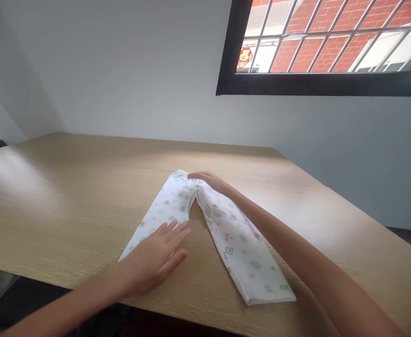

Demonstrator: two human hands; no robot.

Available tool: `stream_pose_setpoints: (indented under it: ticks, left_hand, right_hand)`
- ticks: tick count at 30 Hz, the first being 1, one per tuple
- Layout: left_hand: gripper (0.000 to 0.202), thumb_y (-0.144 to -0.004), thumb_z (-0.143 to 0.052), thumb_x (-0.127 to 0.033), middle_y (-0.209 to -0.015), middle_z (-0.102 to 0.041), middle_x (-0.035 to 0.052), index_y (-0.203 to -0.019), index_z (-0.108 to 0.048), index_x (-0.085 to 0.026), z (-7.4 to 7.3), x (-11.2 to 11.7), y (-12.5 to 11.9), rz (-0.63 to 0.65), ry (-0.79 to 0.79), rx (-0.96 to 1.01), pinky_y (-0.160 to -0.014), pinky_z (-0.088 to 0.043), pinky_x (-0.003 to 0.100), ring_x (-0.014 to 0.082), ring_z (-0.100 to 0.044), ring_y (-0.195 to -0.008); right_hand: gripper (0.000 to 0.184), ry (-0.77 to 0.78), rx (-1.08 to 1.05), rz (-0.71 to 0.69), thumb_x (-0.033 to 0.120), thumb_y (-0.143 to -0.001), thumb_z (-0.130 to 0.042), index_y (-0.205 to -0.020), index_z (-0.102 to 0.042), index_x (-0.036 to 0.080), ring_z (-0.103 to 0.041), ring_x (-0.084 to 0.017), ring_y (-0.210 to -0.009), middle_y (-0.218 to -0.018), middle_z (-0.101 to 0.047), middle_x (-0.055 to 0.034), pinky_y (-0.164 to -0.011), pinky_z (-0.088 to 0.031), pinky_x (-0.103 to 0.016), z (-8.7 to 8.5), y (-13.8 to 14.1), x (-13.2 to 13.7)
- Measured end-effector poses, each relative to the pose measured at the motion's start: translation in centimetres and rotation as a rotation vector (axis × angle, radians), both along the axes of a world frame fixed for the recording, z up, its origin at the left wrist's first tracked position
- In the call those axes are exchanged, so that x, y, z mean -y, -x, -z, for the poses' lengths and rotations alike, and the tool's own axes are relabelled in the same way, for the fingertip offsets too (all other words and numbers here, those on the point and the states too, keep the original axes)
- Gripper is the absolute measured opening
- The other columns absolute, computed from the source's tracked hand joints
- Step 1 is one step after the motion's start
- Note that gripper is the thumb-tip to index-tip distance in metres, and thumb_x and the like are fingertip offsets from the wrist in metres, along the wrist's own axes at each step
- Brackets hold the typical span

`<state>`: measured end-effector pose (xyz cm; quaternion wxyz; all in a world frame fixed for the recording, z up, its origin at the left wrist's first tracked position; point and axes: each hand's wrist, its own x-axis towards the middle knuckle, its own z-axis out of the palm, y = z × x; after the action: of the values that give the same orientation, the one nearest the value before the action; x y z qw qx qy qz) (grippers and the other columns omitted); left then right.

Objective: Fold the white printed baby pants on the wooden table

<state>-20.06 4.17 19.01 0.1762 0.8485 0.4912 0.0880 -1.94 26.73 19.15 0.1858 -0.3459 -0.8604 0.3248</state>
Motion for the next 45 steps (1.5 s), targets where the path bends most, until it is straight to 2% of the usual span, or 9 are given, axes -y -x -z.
stream_pose_setpoints:
  ticks: [8, 11, 15, 18, 27, 31, 36, 41, 45]
  left_hand:
    - [0.047, -0.093, -0.017, -0.028, -0.138, -0.033, 0.0178, -0.128, -0.034, -0.002, 0.1, -15.0, -11.8, 0.077, -0.039, 0.026, -0.107, -0.019, 0.042, 0.0238, -0.023, -0.131]
    - [0.052, -0.092, -0.021, -0.037, -0.135, -0.034, 0.0231, -0.127, -0.037, -0.001, 1.4, -12.8, -14.2, 0.127, 0.026, -0.012, -0.104, -0.021, 0.05, 0.0299, -0.025, -0.129]
    - [0.068, -0.085, -0.021, -0.061, -0.143, -0.018, 0.0196, -0.137, -0.023, -0.017, 3.9, -3.6, -15.3, 0.379, -0.046, 0.076, -0.104, -0.012, 0.055, 0.031, -0.01, -0.133]
    - [0.068, -0.081, -0.026, -0.066, -0.136, -0.034, 0.0168, -0.137, -0.022, -0.028, 5.5, 1.3, -16.0, 0.359, -0.236, 0.112, -0.099, -0.021, 0.059, 0.0348, -0.026, -0.127]
    - [0.034, -0.084, -0.042, -0.046, -0.095, -0.058, 0.0131, -0.088, -0.057, -0.016, 3.8, 0.0, -19.2, 0.091, -0.201, 0.016, -0.078, -0.044, 0.053, 0.0302, -0.052, -0.094]
    - [0.01, -0.077, -0.046, -0.027, -0.077, -0.057, 0.0089, -0.077, -0.052, -0.019, 3.0, 0.3, -17.5, -0.009, -0.241, 0.211, -0.064, -0.048, 0.036, 0.0215, -0.052, -0.074]
    - [0.011, -0.074, -0.043, -0.02, -0.064, -0.054, 0.001, -0.063, -0.045, -0.021, -0.6, 2.2, -10.2, -0.449, -0.309, 0.51, -0.054, -0.042, 0.024, 0.0132, -0.051, -0.06]
    - [0.013, -0.074, -0.045, -0.033, -0.052, -0.05, -0.0046, -0.066, -0.048, -0.022, -2.6, 4.2, -1.6, -0.969, -0.124, 0.203, -0.049, -0.035, 0.022, 0.0133, -0.049, -0.049]
    - [0.017, -0.078, -0.04, -0.038, -0.054, -0.051, -0.0031, -0.072, -0.047, -0.023, -1.6, 4.7, 2.2, -1.059, 0.068, -0.019, -0.05, -0.034, 0.024, 0.0165, -0.049, -0.05]
  right_hand:
    - [0.052, -0.014, 0.247, 0.208, 0.056, -0.086, -0.024, -0.121, -0.053, 0.029, -0.019, -0.028, -0.129, -0.139, -0.026, -0.0013, -0.106, -0.02, -0.043, 2.4, -8.5, -1.2]
    - [0.051, -0.107, 0.367, 0.2, 0.054, -0.088, -0.019, -0.128, -0.043, 0.035, -0.016, -0.028, -0.13, -0.139, -0.026, 0.0007, -0.107, -0.016, -0.044, 4.0, -9.0, -2.2]
    - [0.049, -0.235, 0.453, 0.215, 0.052, -0.089, -0.013, -0.132, -0.033, 0.04, -0.016, -0.025, -0.13, -0.141, -0.024, 0.0056, -0.106, -0.016, -0.043, 5.1, -8.7, -2.9]
    - [0.049, -0.25, 0.425, 0.225, 0.051, -0.089, -0.014, -0.133, -0.033, 0.039, -0.018, -0.024, -0.129, -0.141, -0.026, 0.0063, -0.106, -0.017, -0.043, 5.2, -8.4, -3.0]
    - [0.04, 0.119, -0.176, 0.35, 0.046, -0.073, -0.044, -0.086, -0.07, 0.018, -0.05, -0.023, -0.1, -0.103, -0.059, -0.0042, -0.091, -0.036, -0.033, 4.6, -9.0, -2.4]
    - [0.053, 0.242, -0.263, 0.401, 0.046, -0.076, -0.035, -0.104, -0.062, 0.011, -0.056, -0.02, -0.081, -0.097, -0.061, -0.0096, -0.068, -0.045, -0.029, 3.7, -8.5, -2.2]
    - [0.047, 0.396, -0.435, 0.216, 0.041, -0.08, -0.037, -0.117, -0.054, 0.019, -0.05, -0.022, -0.105, -0.13, -0.043, -0.0046, -0.081, -0.046, -0.028, -0.3, -4.7, -1.0]
    - [0.047, 0.353, -0.219, 0.187, 0.046, -0.081, -0.036, -0.114, -0.051, 0.017, -0.055, -0.02, -0.094, -0.128, -0.043, -0.0063, -0.074, -0.05, -0.027, -3.2, 2.5, 0.1]
    - [0.049, 0.219, 0.129, 0.222, 0.048, -0.084, -0.029, -0.11, -0.051, 0.013, -0.06, -0.021, -0.078, -0.107, -0.056, -0.0129, -0.07, -0.049, -0.034, -1.6, 7.4, 0.0]
